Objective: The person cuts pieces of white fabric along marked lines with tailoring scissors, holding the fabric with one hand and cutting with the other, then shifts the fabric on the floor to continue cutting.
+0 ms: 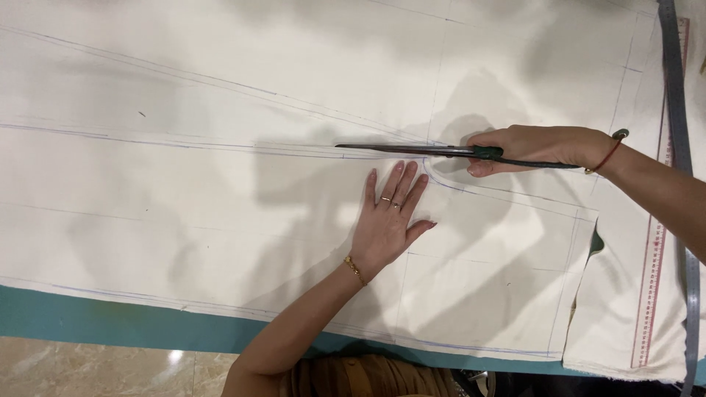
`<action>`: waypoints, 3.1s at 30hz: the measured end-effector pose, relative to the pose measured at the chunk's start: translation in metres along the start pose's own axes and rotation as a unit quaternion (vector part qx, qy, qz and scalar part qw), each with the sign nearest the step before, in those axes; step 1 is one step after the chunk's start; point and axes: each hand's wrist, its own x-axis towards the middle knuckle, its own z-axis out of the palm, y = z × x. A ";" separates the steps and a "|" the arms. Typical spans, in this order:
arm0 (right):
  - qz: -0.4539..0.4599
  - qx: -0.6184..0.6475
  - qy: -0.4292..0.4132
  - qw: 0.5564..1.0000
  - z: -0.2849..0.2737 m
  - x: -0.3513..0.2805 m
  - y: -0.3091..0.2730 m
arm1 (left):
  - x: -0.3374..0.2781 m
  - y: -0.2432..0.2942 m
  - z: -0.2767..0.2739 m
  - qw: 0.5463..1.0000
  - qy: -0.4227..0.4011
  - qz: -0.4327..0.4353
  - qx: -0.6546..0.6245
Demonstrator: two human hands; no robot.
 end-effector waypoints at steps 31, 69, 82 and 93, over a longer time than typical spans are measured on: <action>-0.028 -0.009 -0.027 0.999 -0.005 0.000 -0.038 | -0.002 0.000 -0.017 1.000 0.006 0.005 0.029; -0.075 -0.042 -0.016 0.996 -0.001 0.031 -0.081 | -0.052 -0.080 -0.051 0.999 0.006 0.000 0.052; -0.008 -0.043 0.002 0.999 0.003 0.035 -0.092 | -0.051 -0.079 -0.050 1.000 -0.008 -0.005 0.028; -0.091 -0.023 -0.008 0.996 0.006 0.050 -0.121 | -0.050 -0.079 -0.058 0.997 -0.054 -0.012 0.062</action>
